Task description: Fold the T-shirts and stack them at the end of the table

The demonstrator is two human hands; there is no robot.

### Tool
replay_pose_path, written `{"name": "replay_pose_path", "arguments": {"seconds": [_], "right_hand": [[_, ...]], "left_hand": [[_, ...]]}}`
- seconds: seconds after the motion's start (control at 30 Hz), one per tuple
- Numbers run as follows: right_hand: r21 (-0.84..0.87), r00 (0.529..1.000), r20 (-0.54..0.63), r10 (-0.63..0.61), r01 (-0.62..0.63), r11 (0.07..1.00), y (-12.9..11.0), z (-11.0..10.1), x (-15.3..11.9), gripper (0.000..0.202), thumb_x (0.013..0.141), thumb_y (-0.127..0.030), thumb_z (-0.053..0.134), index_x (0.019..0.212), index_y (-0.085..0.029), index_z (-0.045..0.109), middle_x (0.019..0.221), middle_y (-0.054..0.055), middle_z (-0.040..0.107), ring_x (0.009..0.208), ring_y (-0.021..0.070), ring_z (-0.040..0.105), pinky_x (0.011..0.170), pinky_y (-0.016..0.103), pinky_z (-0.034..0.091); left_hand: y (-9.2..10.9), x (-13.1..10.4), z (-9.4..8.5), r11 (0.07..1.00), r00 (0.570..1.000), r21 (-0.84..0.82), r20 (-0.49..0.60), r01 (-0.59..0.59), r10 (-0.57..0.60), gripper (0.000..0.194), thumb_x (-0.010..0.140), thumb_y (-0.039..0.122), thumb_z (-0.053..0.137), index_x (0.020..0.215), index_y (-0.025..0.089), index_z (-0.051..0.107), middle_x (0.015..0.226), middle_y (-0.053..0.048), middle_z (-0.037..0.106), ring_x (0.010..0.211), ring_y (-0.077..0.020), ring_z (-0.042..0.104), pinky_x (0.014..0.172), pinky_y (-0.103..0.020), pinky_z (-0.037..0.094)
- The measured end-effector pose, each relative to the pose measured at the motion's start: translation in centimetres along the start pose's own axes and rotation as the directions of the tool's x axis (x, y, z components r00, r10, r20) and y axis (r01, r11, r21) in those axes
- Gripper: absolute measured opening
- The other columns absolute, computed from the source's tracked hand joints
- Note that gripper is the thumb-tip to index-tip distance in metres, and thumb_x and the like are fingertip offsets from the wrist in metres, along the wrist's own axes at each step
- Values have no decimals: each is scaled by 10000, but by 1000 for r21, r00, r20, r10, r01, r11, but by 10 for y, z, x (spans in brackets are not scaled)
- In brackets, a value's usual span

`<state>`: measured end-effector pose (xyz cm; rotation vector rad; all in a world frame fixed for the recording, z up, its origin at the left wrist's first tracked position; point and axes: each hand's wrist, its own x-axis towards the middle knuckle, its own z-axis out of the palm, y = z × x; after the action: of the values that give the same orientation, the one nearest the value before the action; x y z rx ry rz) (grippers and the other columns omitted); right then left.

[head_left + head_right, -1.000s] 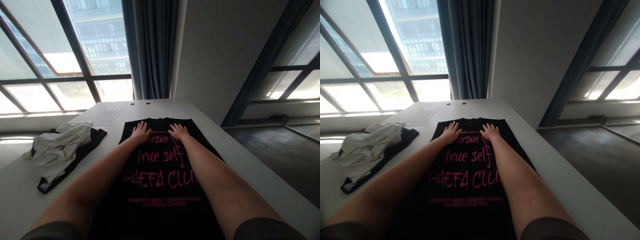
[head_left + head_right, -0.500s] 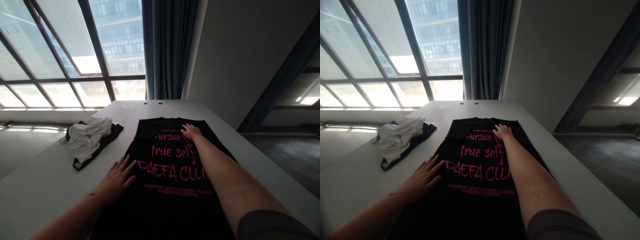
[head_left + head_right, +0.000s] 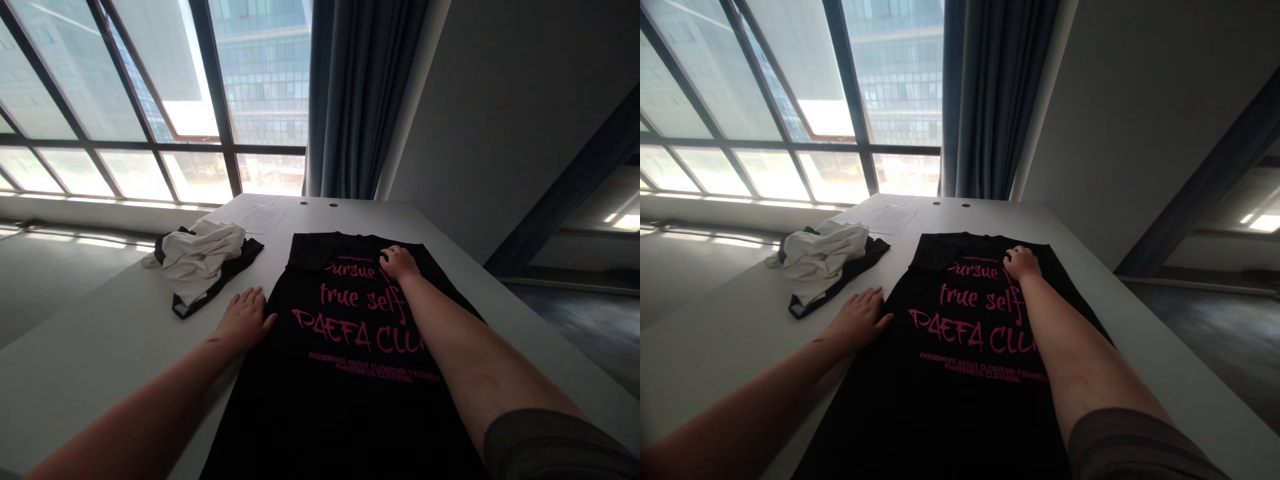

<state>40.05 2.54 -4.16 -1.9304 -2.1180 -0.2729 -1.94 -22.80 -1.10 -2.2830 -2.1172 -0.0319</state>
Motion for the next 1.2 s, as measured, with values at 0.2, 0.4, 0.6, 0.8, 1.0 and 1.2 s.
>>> {"name": "replay_pose_path", "arguments": {"seconds": [0.2,0.4,0.6,0.8,1.0,1.2], "right_hand": [[-182,998,-30,-48,42,982,-21,-19,-18,420,1012,-305,388,1252,-161,701,1337,205,603,1228,349,498,1020,483,376],[-171,989,-69,-130,116,978,-72,-41,-19,381,989,-267,415,1244,-172,681,1350,201,592,1248,360,473,1091,523,289],[119,971,107,-215,202,972,-202,-49,4,410,1014,-339,431,1358,-205,611,1368,175,580,1276,353,494,1041,467,409],[196,908,293,-299,249,949,-300,-27,16,559,964,-544,564,1482,-343,505,1414,124,583,1264,333,568,1005,438,481],[129,903,404,-146,101,986,-335,-12,36,676,934,-497,597,1552,-276,435,1493,226,498,1339,421,529,993,562,493],[156,902,407,-144,87,984,-336,-5,57,661,849,-246,680,1493,-233,535,1414,224,590,1268,398,602,959,509,532]], "left_hand": [[2,-15,-22,987,996,-160,85,-26,40,269,983,345,493,1171,181,594,1224,-155,697,1123,-304,674,971,-404,495],[-5,-31,-42,931,972,-363,205,-30,111,415,962,417,563,1303,201,467,1032,-96,733,935,-281,709,801,-366,518],[-20,-33,-58,768,749,-636,474,-72,462,299,914,424,627,1176,285,588,889,25,679,606,-150,678,554,-237,492],[-26,-30,-62,751,542,-659,643,33,541,180,841,311,743,1007,265,688,714,60,659,565,-113,666,587,-201,504],[-29,-31,-52,681,359,-712,689,171,630,65,827,240,740,814,225,678,642,50,648,552,-126,667,561,-210,523],[-30,-26,-50,576,351,-806,583,136,733,66,830,231,753,838,212,691,696,46,671,577,-109,664,586,-200,530]]}}
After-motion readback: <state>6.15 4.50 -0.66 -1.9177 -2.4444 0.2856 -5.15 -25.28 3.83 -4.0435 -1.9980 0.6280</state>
